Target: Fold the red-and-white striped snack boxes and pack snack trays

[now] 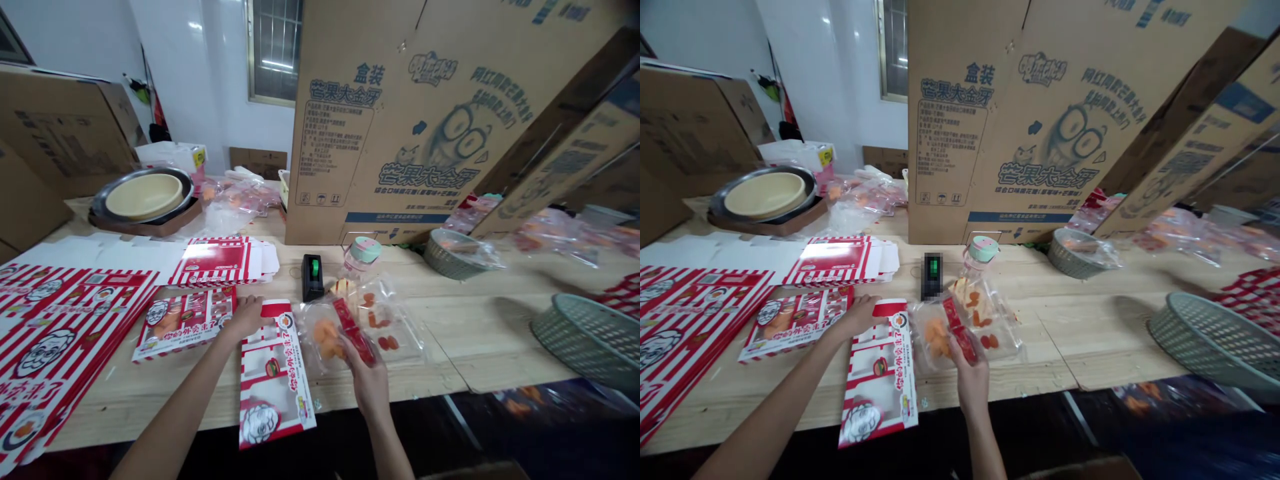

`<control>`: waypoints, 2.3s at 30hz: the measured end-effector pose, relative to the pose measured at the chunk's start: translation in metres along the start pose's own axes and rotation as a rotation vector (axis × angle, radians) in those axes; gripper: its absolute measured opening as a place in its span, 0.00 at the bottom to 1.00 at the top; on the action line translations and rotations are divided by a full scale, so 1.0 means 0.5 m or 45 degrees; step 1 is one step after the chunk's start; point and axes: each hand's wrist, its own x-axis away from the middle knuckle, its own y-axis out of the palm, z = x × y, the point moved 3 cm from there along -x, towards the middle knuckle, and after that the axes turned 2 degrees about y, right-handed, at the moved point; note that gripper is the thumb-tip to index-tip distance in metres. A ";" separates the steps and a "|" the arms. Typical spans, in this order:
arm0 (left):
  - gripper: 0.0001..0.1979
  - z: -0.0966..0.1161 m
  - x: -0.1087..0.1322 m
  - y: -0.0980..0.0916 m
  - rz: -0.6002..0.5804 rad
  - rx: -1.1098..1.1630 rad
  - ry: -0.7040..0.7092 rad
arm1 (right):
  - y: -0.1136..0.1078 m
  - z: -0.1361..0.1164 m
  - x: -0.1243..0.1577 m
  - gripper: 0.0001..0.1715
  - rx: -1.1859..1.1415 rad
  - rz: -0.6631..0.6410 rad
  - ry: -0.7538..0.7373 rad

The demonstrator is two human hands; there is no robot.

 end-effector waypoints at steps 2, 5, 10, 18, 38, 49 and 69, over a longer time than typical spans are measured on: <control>0.27 0.018 0.026 -0.009 -0.044 -0.010 0.097 | -0.003 -0.017 0.001 0.23 -0.099 0.149 -0.097; 0.25 0.068 0.086 -0.020 -0.070 0.029 0.307 | 0.004 -0.048 -0.008 0.17 -0.336 0.369 -0.243; 0.24 0.144 0.172 -0.028 -0.083 0.211 0.534 | 0.051 -0.052 -0.022 0.16 -0.512 0.139 0.004; 0.09 0.077 0.163 -0.039 -0.475 0.822 0.311 | 0.044 -0.040 0.013 0.16 -0.289 -0.529 0.474; 0.14 0.080 0.204 0.046 -0.252 1.116 0.364 | 0.003 -0.029 -0.016 0.25 -0.143 -0.953 0.643; 0.13 0.105 0.219 0.006 -0.167 0.820 0.566 | 0.034 -0.077 -0.070 0.49 -0.202 -0.261 -0.020; 0.13 0.091 0.240 0.027 0.027 1.020 0.547 | 0.027 -0.061 -0.048 0.48 -0.430 -0.234 0.047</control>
